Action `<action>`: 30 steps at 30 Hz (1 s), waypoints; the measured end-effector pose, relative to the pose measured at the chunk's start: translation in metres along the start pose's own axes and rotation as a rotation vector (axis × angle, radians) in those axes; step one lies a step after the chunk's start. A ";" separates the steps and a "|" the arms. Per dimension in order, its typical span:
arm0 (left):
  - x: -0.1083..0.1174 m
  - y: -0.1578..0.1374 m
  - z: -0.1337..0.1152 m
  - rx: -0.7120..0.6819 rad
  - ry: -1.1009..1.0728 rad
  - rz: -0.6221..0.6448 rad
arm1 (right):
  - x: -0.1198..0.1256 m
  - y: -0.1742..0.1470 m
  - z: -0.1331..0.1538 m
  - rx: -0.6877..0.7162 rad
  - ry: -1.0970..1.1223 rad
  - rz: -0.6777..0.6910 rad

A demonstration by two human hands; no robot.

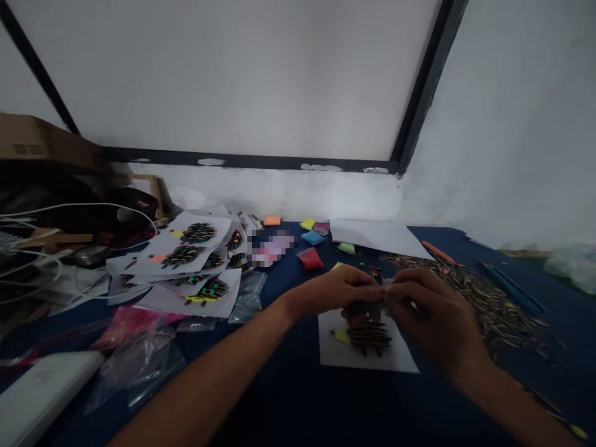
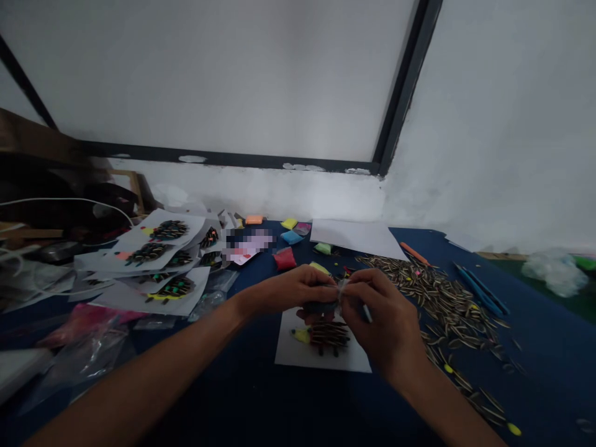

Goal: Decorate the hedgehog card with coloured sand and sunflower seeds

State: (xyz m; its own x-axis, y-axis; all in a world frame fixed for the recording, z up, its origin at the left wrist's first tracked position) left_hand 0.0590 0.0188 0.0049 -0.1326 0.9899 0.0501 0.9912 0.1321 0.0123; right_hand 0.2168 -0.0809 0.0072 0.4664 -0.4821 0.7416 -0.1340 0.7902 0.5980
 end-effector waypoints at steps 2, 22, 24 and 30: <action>0.002 -0.001 -0.001 -0.007 -0.024 -0.024 | 0.007 0.002 0.000 -0.100 0.114 -0.023; 0.016 -0.003 0.015 0.066 -0.138 -0.277 | 0.013 0.005 -0.006 -0.413 0.661 0.379; 0.017 -0.003 0.017 0.073 -0.144 -0.288 | 0.012 0.003 -0.006 -0.360 0.622 0.391; 0.020 -0.001 0.022 0.075 -0.159 -0.327 | 0.011 0.000 -0.014 -0.457 0.627 0.452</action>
Point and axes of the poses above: each hand's wrist, its own y-axis towards the middle knuckle, its own x-axis out of the back of the hand, z = x × y, the point moved 1 cm from there along y, towards the middle knuckle, and after that the axes turned 12 degrees about z, right-handed, at the moved point
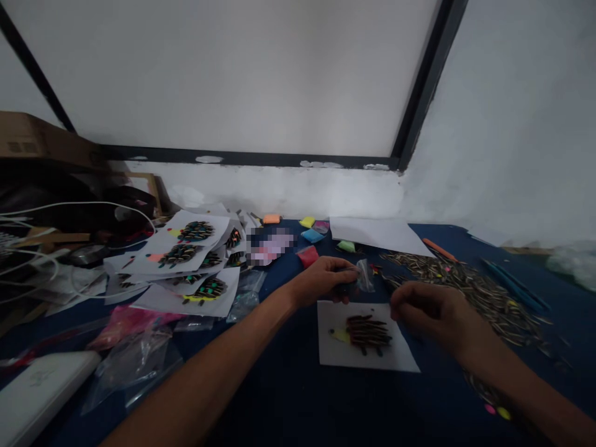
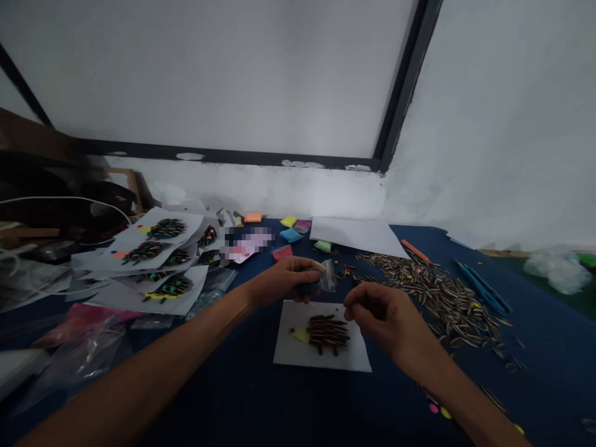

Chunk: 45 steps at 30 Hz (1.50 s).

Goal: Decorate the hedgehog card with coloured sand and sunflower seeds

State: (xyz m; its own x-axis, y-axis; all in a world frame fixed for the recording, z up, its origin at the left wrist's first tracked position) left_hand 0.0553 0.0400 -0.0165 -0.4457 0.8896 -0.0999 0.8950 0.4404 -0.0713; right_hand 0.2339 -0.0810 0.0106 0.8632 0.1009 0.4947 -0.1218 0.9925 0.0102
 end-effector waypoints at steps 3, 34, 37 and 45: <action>0.001 0.001 0.001 -0.002 -0.021 -0.004 | 0.002 0.002 0.000 -0.065 0.015 0.033; -0.006 -0.002 -0.011 -0.084 -0.183 -0.038 | 0.000 0.001 0.002 -0.036 -0.079 -0.135; -0.008 -0.004 -0.012 -0.093 -0.145 -0.023 | 0.001 0.001 -0.003 -0.018 -0.028 -0.114; -0.012 -0.006 -0.013 -0.061 0.088 0.106 | -0.003 0.004 -0.002 0.076 -0.019 -0.211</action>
Point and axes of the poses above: each hand's wrist, its own y-axis towards the middle knuckle, its own x-axis out of the back of the hand, z = x × y, the point moved 1 cm from there along y, towards the middle knuckle, and after that the axes turned 12 degrees about z, right-handed, at the moved point
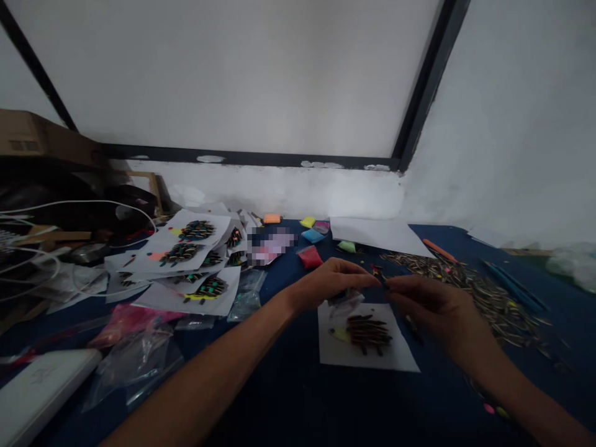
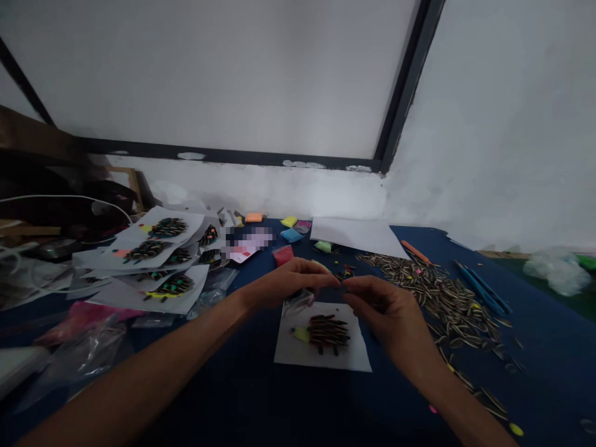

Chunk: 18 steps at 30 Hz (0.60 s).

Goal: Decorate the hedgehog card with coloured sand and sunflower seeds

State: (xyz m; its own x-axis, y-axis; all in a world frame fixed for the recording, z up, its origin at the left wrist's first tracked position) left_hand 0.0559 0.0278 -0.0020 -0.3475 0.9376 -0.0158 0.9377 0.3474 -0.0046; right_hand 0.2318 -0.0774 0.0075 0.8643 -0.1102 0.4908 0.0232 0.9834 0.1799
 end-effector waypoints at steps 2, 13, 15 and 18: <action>-0.002 0.001 0.000 -0.019 0.041 0.066 | -0.003 0.000 -0.001 0.061 -0.034 -0.029; -0.015 0.006 -0.006 -0.059 -0.135 0.008 | -0.013 0.001 -0.003 0.122 -0.113 -0.078; -0.012 0.004 -0.006 -0.059 -0.155 -0.024 | -0.013 0.001 -0.004 0.124 -0.096 -0.047; -0.008 0.002 -0.005 -0.060 -0.146 -0.042 | -0.011 0.000 -0.003 0.106 -0.070 -0.053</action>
Point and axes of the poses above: each hand's wrist, its own y-axis towards the middle knuckle, its own x-axis out of the back of the hand, z = x × y, the point moved 1 cm from there along y, towards the middle knuckle, and after that the axes turned 12 degrees about z, right-handed, at the moved point
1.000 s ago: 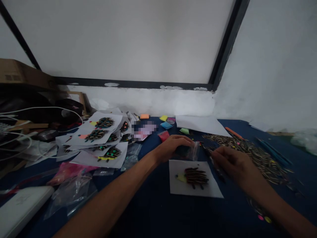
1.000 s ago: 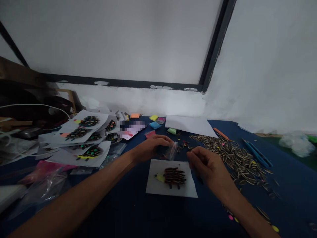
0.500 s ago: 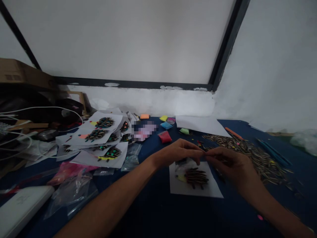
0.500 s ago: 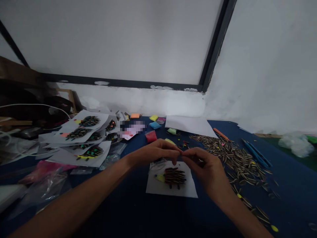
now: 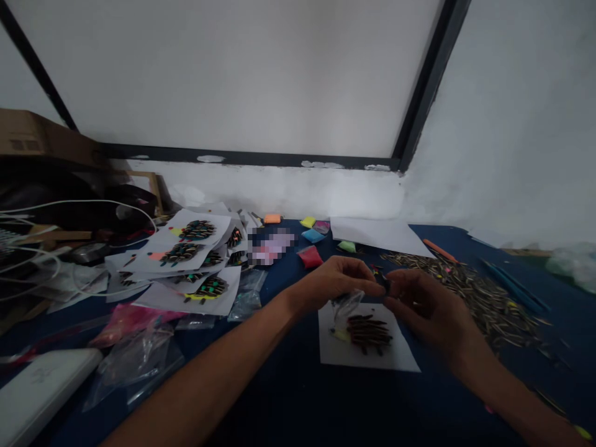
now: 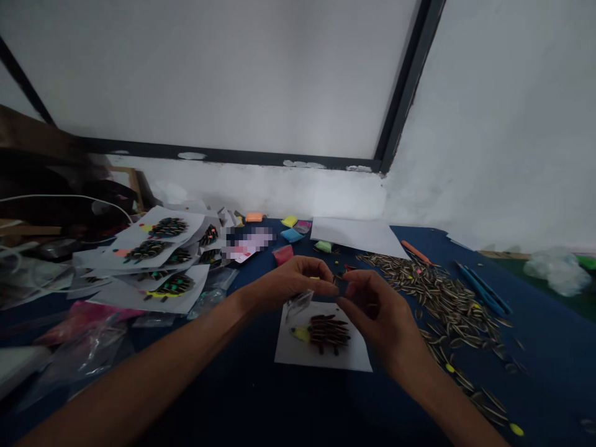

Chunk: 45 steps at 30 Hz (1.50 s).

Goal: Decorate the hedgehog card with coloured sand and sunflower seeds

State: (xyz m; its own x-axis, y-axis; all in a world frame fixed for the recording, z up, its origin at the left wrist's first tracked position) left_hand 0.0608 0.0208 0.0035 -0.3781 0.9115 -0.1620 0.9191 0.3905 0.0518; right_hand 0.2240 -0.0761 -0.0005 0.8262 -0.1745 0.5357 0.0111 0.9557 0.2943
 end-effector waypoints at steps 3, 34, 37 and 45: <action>0.002 0.000 0.002 0.014 0.013 -0.001 | 0.004 -0.003 0.005 -0.061 -0.033 -0.002; -0.007 0.001 0.003 0.104 0.114 0.122 | 0.007 -0.003 0.003 0.061 -0.152 -0.021; -0.007 0.000 -0.001 0.139 0.035 0.061 | 0.009 -0.005 0.002 0.254 -0.324 -0.024; 0.005 0.000 0.000 0.050 0.204 0.134 | 0.015 -0.009 0.001 0.329 -0.480 0.059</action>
State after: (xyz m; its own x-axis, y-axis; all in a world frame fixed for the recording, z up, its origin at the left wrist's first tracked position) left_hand 0.0586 0.0256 0.0028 -0.2624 0.9639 0.0456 0.9650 0.2622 0.0103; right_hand 0.2360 -0.0872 0.0055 0.4718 -0.2849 0.8344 -0.2659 0.8564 0.4427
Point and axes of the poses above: each hand's wrist, its own y-axis towards the middle knuckle, its own x-axis out of the back of the hand, z = x × y, the point moved 1 cm from there along y, towards the middle knuckle, and after that the axes turned 12 degrees about z, right-handed, at the moved point
